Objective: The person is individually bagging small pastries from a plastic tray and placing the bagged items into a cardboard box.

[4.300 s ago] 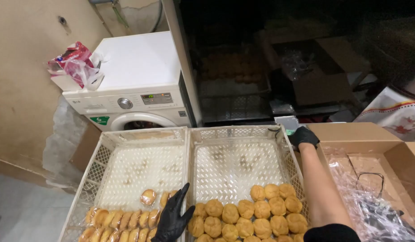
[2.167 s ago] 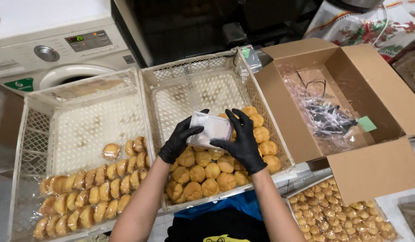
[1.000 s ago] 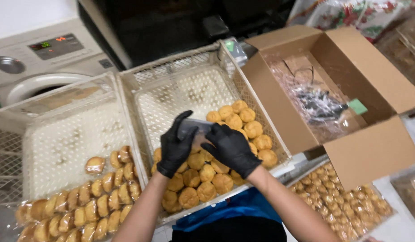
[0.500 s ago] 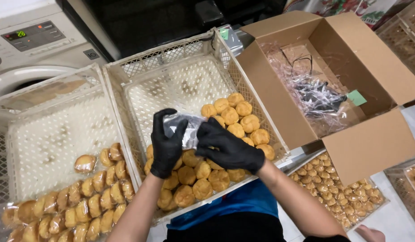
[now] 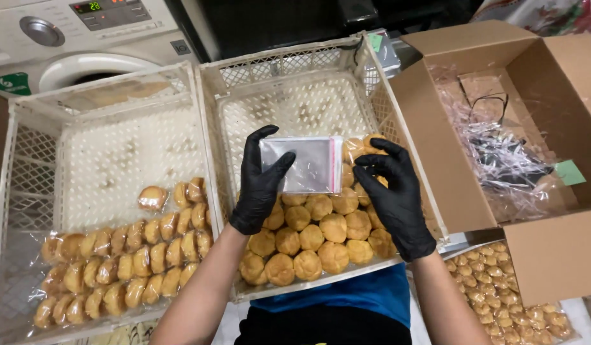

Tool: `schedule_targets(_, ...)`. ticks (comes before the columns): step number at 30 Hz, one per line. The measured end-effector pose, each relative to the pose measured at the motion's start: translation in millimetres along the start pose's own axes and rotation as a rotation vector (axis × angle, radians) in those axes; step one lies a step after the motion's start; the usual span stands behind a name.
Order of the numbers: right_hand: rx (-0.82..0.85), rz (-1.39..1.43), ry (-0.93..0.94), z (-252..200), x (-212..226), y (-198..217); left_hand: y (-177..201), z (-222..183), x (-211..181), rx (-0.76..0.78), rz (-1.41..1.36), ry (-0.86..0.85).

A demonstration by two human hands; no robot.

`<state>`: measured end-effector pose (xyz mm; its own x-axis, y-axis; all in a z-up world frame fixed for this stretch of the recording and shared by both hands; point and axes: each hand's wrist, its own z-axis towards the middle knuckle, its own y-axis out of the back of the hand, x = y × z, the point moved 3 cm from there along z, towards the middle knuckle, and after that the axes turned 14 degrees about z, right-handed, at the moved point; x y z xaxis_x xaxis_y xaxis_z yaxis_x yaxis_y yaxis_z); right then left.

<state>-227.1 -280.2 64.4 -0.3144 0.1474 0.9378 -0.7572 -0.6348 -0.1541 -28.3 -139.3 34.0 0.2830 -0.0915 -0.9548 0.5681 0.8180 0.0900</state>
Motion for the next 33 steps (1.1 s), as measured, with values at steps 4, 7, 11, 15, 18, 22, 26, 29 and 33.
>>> schedule_targets(4,-0.141,0.157,-0.219,-7,1,-8,2,2,-4,-0.013,-0.033,0.033)
schedule_targets(7,-0.161,0.273,-0.296,-9,-4,-1,4,4,5,0.018,-0.032,0.102)
schedule_targets(11,-0.137,0.363,-0.387,-12,-32,15,0,3,14,0.101,-0.07,0.165)
schedule_targets(15,-0.215,0.417,-0.464,-15,-34,16,0,4,19,0.156,-0.075,0.197)
schedule_targets(18,-0.203,0.422,-0.474,-17,-69,42,-2,3,17,0.17,-0.087,0.219)
schedule_targets(22,-0.175,0.397,-0.455,-19,-34,27,-6,0,11,0.183,-0.071,0.224)
schedule_targets(26,-0.121,0.314,-0.415,-20,-21,28,-5,0,13,0.182,-0.065,0.242)
schedule_targets(29,-0.12,0.227,-0.41,-21,3,21,-1,2,12,0.152,-0.047,0.214)
schedule_targets(33,-0.154,0.14,-0.433,-27,29,15,1,4,14,0.102,-0.021,0.166)
